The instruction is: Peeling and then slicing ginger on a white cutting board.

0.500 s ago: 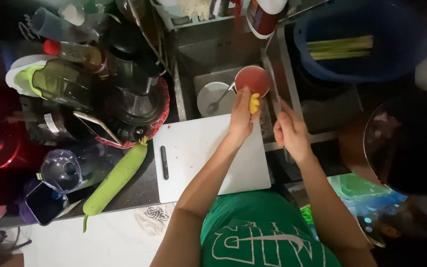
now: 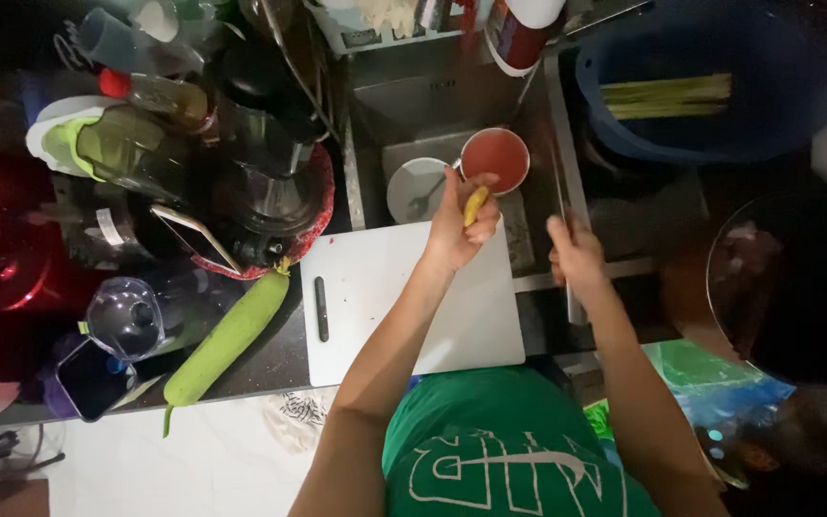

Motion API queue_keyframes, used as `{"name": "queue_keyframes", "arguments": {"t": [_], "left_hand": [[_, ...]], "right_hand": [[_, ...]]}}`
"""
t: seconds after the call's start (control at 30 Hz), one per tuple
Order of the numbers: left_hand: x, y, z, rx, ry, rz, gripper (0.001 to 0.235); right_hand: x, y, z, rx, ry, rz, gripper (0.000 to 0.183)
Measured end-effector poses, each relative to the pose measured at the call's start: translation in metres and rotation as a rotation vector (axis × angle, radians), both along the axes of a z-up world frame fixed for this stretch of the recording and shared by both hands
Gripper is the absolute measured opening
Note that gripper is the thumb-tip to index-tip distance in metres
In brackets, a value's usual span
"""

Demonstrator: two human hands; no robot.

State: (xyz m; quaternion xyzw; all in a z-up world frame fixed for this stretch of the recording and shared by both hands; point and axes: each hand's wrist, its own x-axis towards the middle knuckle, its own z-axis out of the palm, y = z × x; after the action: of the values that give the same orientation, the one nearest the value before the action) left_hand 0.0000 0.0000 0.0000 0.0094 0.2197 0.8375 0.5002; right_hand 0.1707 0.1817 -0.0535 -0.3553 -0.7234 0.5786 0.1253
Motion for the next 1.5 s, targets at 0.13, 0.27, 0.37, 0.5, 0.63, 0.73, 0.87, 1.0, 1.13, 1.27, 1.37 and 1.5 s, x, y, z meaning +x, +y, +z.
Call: {"name": "queue_keyframes", "arguments": {"t": [0.13, 0.27, 0.37, 0.5, 0.63, 0.73, 0.87, 1.0, 1.13, 1.27, 1.37, 1.5], "left_hand": [[-0.019, 0.005, -0.019, 0.160, -0.018, 0.019, 0.070], [-0.025, 0.003, -0.012, -0.073, 0.019, 0.126, 0.052], [-0.043, 0.006, -0.009, -0.268, 0.047, 0.211, 0.032], [-0.071, 0.017, -0.039, -0.144, 0.102, 0.338, 0.025], [-0.102, 0.039, -0.054, -0.194, 0.055, 0.492, 0.031], [-0.128, 0.045, -0.025, -0.358, 0.216, 0.453, 0.045], [-0.155, 0.056, -0.039, -0.345, 0.303, 0.402, 0.042], [-0.166, 0.047, -0.020, -0.321, 0.502, 0.448, 0.043], [-0.183, 0.049, -0.022, -0.621, 0.520, 0.395, 0.062], [-0.192, 0.036, -0.038, -0.666, 0.550, 0.441, 0.079], [-0.189, 0.019, -0.046, -0.406, 0.390, 0.490, 0.064], [-0.182, 0.000, -0.076, -0.311, 0.326, 0.468, 0.045]], "right_hand": [[-0.035, 0.005, 0.027, 0.259, -0.053, 0.154, 0.044], [-0.059, 0.028, 0.046, 0.133, -0.047, 0.082, 0.035], [-0.102, 0.076, 0.064, 0.052, 0.138, -0.067, 0.030], [-0.170, 0.156, 0.087, 0.081, 0.403, -0.090, 0.037], [-0.217, 0.212, 0.083, 0.111, 0.378, -0.089, 0.048], [-0.224, 0.221, 0.055, 0.139, 0.309, -0.070, 0.041], [-0.214, 0.225, 0.000, 0.186, 0.526, -0.088, 0.037], [-0.187, 0.148, 0.034, 0.138, 0.604, -0.106, 0.031], [-0.163, 0.070, 0.039, 0.094, 0.529, 0.054, 0.026], [-0.167, 0.031, 0.018, -0.034, 0.327, 0.216, 0.026], [-0.177, 0.019, 0.008, 0.024, 0.165, 0.413, 0.033], [-0.200, 0.003, 0.030, -0.037, 0.102, 0.544, 0.020]]}}
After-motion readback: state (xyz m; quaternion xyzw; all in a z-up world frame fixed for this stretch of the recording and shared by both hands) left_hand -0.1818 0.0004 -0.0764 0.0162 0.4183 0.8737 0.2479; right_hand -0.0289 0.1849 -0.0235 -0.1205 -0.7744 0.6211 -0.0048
